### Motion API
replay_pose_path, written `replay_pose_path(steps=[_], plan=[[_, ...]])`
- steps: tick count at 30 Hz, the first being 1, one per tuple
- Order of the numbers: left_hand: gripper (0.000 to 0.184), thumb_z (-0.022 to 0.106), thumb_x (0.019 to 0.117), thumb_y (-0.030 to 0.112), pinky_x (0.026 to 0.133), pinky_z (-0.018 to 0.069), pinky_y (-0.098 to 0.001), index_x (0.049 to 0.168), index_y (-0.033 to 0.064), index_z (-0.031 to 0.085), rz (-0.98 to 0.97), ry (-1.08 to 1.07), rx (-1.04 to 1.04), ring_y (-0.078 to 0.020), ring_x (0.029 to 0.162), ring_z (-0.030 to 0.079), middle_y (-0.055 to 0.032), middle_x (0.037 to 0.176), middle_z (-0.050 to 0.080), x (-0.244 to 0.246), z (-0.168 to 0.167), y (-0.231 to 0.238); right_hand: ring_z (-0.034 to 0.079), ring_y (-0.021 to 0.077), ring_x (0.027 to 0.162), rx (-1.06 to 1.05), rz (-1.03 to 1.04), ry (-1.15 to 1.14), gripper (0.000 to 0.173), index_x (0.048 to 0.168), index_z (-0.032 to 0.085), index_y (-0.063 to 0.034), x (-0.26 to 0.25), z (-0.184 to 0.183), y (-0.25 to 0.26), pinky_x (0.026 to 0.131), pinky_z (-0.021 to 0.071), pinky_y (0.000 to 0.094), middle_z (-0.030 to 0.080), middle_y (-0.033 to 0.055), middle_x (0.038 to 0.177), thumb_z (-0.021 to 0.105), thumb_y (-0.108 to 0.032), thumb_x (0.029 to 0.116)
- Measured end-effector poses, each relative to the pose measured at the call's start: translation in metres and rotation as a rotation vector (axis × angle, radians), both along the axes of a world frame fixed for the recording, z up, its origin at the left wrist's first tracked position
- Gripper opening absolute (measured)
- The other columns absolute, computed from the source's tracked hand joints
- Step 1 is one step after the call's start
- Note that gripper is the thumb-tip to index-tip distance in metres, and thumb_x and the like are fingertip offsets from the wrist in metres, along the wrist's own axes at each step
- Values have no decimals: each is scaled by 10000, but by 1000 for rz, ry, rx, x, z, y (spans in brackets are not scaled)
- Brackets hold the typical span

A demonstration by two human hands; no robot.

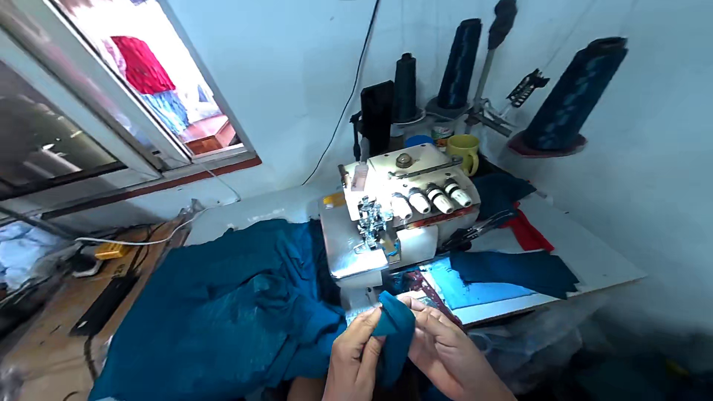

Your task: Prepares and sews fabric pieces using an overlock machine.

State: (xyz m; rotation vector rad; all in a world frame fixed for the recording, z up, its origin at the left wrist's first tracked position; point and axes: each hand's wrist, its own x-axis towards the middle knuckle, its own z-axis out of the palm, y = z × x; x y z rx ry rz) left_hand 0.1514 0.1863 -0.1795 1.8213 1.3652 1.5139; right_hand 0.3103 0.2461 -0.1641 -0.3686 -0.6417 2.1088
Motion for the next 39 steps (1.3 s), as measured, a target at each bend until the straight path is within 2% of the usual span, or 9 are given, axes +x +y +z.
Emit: replay_pose_path(steps=[5, 8, 14, 21, 27, 29, 32, 35, 39], plan=[[244, 502, 1063, 192, 730, 585, -254, 1058, 72, 716, -209, -627, -436, -58, 809, 688, -4, 927, 728, -39, 6, -21, 720, 139, 914, 45, 388, -62, 244, 1059, 690, -97, 12, -25, 12, 829, 598, 318, 741, 71, 1000, 458, -173, 1062], [286, 524, 1068, 320, 581, 585, -219, 1087, 137, 743, -492, -671, -610, -34, 688, 685, 21, 879, 738, -70, 6, -30, 718, 107, 796, 191, 635, -141, 305, 1168, 638, -165, 22, -33, 17, 680, 608, 274, 732, 41, 959, 488, -415, 1076], [267, 560, 1053, 292, 797, 527, -157, 1257, 168, 680, -565, -348, -483, 45, 896, 636, 84, 1075, 711, -109, 5, -41, 641, -20, 793, 590, 496, -319, 210, 1195, 673, -138, 33, -25, 27, 745, 537, 177, 713, -72, 925, 619, -117, 994], [368, 758, 915, 181, 956, 575, -269, 1270, 105, 703, -291, -149, -327, -81, 1101, 684, 7, 1226, 722, -98, -2, -57, 672, 13, 1001, 874, 193, -621, 295, 1141, 732, -77, 23, -36, 6, 889, 563, 212, 738, -23, 1071, 789, -225, 892], [209, 694, 962, 297, 796, 519, -154, 908, 119, 790, -104, -59, -265, 23, 866, 637, 59, 862, 712, -87, -18, -61, 636, -60, 836, 957, 100, -664, 241, 876, 771, -77, 9, -52, -2, 775, 514, 143, 722, -56, 839, 710, -295, 960], [213, 640, 996, 253, 895, 492, -220, 865, 98, 705, -239, -119, -277, -39, 983, 609, 24, 927, 669, -86, -16, -58, 583, -36, 824, 903, 204, -612, 258, 876, 726, -49, 1, -50, -2, 766, 478, 155, 647, -47, 836, 651, -264, 998], [52, 601, 980, 126, 914, 551, -291, 958, 84, 622, -322, -204, -390, -68, 983, 662, 14, 990, 692, -83, -9, -55, 679, 40, 792, 689, 414, -518, 164, 974, 629, -67, -11, -41, -7, 743, 585, 241, 681, -34, 869, 538, -181, 1048], [175, 470, 998, 69, 820, 519, -229, 1148, 61, 559, -270, -142, -434, -28, 895, 607, 32, 971, 630, -84, -3, -54, 607, 18, 726, 570, 456, -463, 135, 1148, 580, -102, -19, -35, -13, 646, 509, 194, 639, -66, 867, 535, -118, 1023], [249, 460, 1069, 202, 770, 504, -200, 1248, 51, 543, -293, -60, -434, -23, 889, 583, -1, 1026, 609, -83, 0, -59, 660, 46, 966, 655, 289, -440, 237, 1166, 601, -37, -26, -41, -19, 872, 553, 250, 697, -7, 1037, 640, -56, 933]])
